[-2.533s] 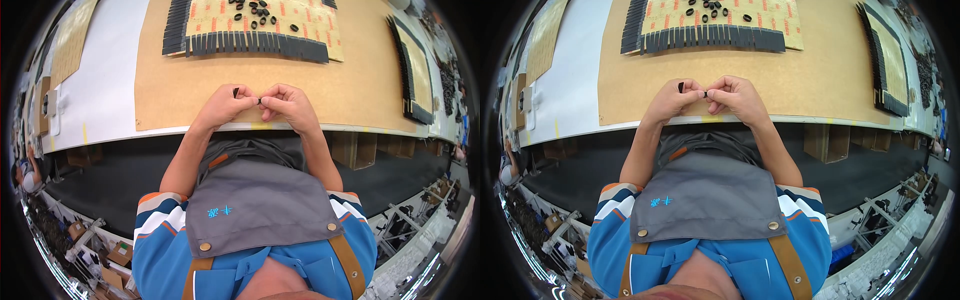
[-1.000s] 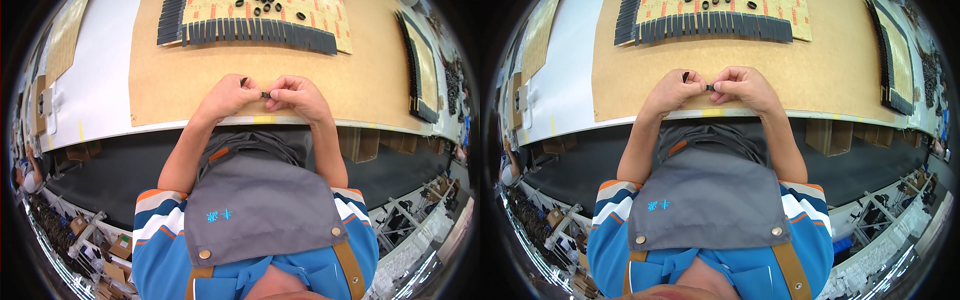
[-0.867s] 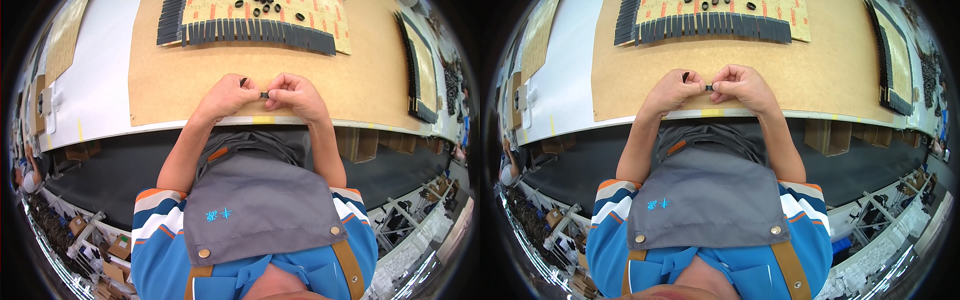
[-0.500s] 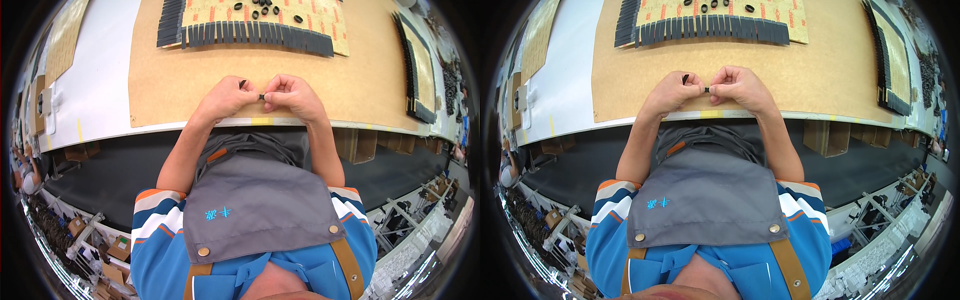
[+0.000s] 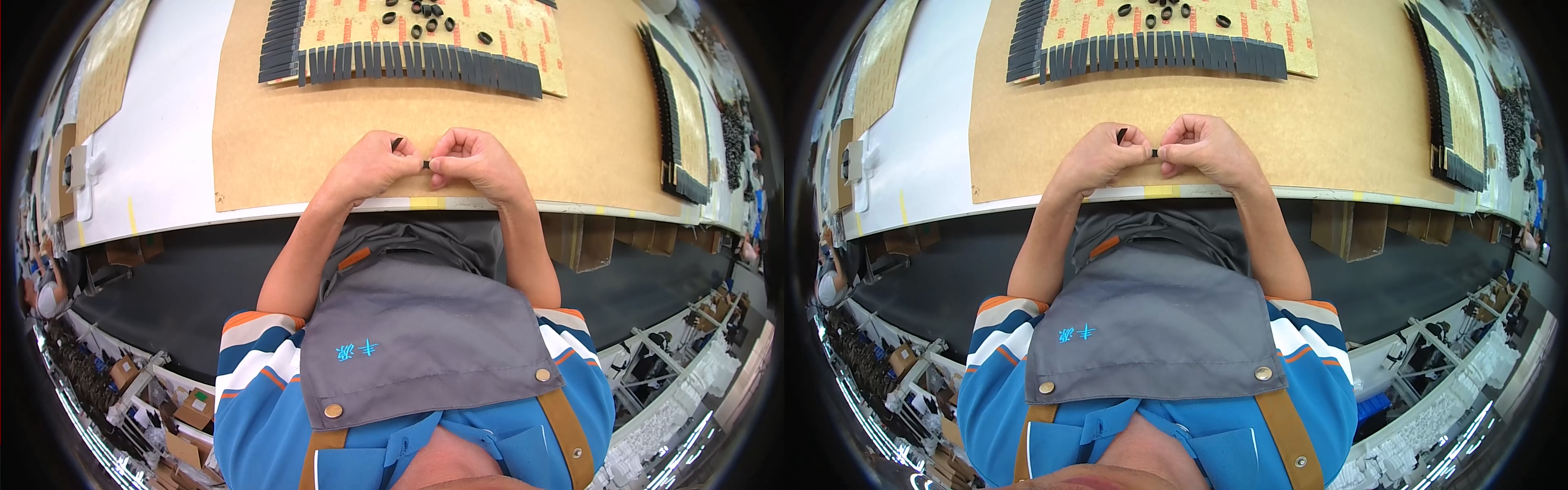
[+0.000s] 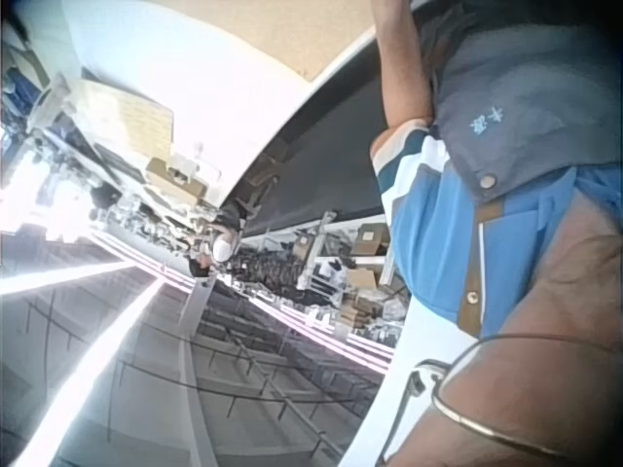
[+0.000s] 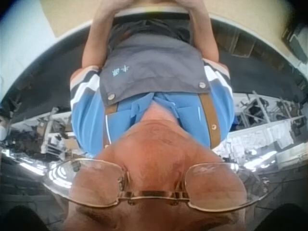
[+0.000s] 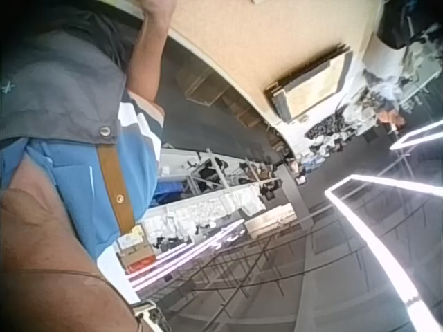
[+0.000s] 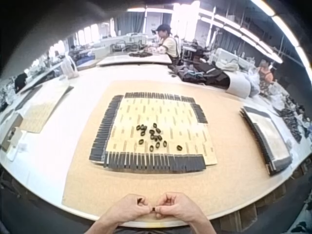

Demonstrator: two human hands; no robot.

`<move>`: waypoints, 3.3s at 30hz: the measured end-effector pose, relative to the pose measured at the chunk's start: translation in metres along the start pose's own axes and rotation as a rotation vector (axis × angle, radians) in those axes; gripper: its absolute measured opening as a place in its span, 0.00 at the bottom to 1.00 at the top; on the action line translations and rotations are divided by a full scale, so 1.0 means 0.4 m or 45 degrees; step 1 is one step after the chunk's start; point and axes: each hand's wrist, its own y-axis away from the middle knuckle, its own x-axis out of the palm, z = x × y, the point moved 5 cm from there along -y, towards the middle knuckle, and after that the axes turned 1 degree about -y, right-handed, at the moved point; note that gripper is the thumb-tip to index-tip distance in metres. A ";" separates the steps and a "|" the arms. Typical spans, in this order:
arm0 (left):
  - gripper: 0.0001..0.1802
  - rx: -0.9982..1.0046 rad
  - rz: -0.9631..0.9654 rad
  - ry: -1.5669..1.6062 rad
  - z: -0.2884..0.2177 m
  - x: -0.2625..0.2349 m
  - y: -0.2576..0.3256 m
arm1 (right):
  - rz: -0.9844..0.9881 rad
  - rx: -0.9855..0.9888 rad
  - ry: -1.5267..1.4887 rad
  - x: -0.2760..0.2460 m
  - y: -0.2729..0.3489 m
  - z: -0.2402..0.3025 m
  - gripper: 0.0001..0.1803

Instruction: Manually assemble plastic and rubber circular hardware pieces onto structural strips on the production table.

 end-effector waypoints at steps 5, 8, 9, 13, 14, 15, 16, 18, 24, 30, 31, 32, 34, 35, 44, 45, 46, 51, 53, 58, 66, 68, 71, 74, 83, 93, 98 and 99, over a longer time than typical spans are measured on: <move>0.09 -0.008 0.003 0.019 0.000 0.002 0.002 | -0.014 0.024 0.019 -0.001 0.001 -0.004 0.07; 0.09 -0.010 0.005 0.009 0.000 0.000 0.001 | -0.024 0.030 0.030 0.000 -0.001 -0.003 0.07; 0.09 -0.011 0.005 0.010 0.001 0.000 0.000 | -0.025 0.032 0.030 0.000 -0.001 -0.002 0.07; 0.09 0.019 0.007 -0.013 -0.002 -0.002 0.001 | -0.025 0.027 0.053 0.003 -0.005 0.000 0.06; 0.09 0.028 0.016 -0.029 -0.003 -0.002 0.000 | -0.030 0.024 0.065 0.003 -0.006 -0.001 0.06; 0.09 0.028 0.018 -0.033 -0.002 0.001 0.001 | -0.032 0.022 0.063 0.006 -0.006 0.003 0.06; 0.08 0.101 0.007 -0.009 -0.007 0.004 0.005 | -0.038 0.034 0.051 0.013 -0.005 0.007 0.07; 0.08 0.174 0.001 0.009 -0.008 0.006 0.011 | -0.048 0.042 0.035 0.014 -0.007 0.004 0.07; 0.07 0.274 -0.106 0.018 -0.013 0.011 0.027 | 0.003 -0.097 -0.048 -0.004 0.003 0.002 0.05; 0.07 0.278 -0.114 -0.013 -0.011 0.008 0.027 | 0.062 -0.153 0.065 -0.023 0.019 0.010 0.08; 0.07 0.270 -0.107 -0.018 -0.010 0.007 0.025 | 0.097 -0.147 0.101 -0.017 0.019 0.010 0.08; 0.07 0.264 -0.101 -0.023 -0.009 0.007 0.024 | 0.133 -0.141 0.138 -0.012 0.020 0.011 0.07; 0.07 0.257 -0.090 -0.025 -0.014 0.006 0.022 | 0.146 -0.101 0.172 -0.010 0.021 0.009 0.07; 0.07 0.250 -0.079 -0.026 -0.016 0.007 0.022 | 0.160 -0.060 0.207 -0.008 0.022 0.006 0.08; 0.06 0.204 0.160 0.005 -0.022 -0.008 0.019 | 0.153 -0.031 0.572 0.042 0.019 0.025 0.18; 0.06 0.150 0.242 0.147 -0.020 -0.006 0.022 | 0.113 -0.094 0.517 0.041 0.014 0.012 0.18; 0.06 0.093 0.327 0.293 -0.014 -0.001 0.025 | 0.076 -0.151 0.461 0.046 0.013 0.006 0.18; 0.12 0.062 0.193 0.580 -0.012 -0.003 0.028 | -0.421 -0.353 0.380 0.009 -0.043 0.084 0.17; 0.13 0.140 0.184 0.691 -0.001 -0.010 0.022 | -0.504 -0.511 0.559 -0.025 -0.092 0.179 0.17; 0.16 0.445 0.002 1.002 0.013 -0.019 0.013 | -0.679 -0.560 0.970 -0.004 -0.071 0.231 0.17; 0.22 0.538 0.096 1.133 -0.026 0.037 0.020 | -0.283 -0.438 0.486 0.131 -0.018 0.045 0.11; 0.22 0.563 0.115 1.118 -0.028 0.041 0.017 | -0.287 -0.450 0.477 0.127 -0.018 0.038 0.09; 0.22 0.557 0.108 1.030 -0.014 0.043 0.010 | -0.303 -0.367 0.224 0.119 -0.017 0.021 0.08; 0.21 0.547 -0.017 0.986 -0.024 0.037 0.014 | -0.337 -0.503 -0.058 0.105 -0.019 0.016 0.07; 0.17 0.388 -0.017 0.687 -0.002 0.008 0.012 | -0.337 -0.411 0.008 0.053 0.002 0.046 0.04; 0.12 0.308 0.049 0.848 0.002 0.017 0.016 | -0.341 -0.364 0.112 0.039 0.018 0.045 0.06; 0.10 0.279 0.061 0.832 0.010 0.006 0.021 | -0.074 -0.323 0.024 0.045 0.020 0.047 0.09; 0.10 0.277 0.143 0.847 0.009 0.007 0.021 | -0.041 -0.298 0.047 0.043 0.021 0.050 0.10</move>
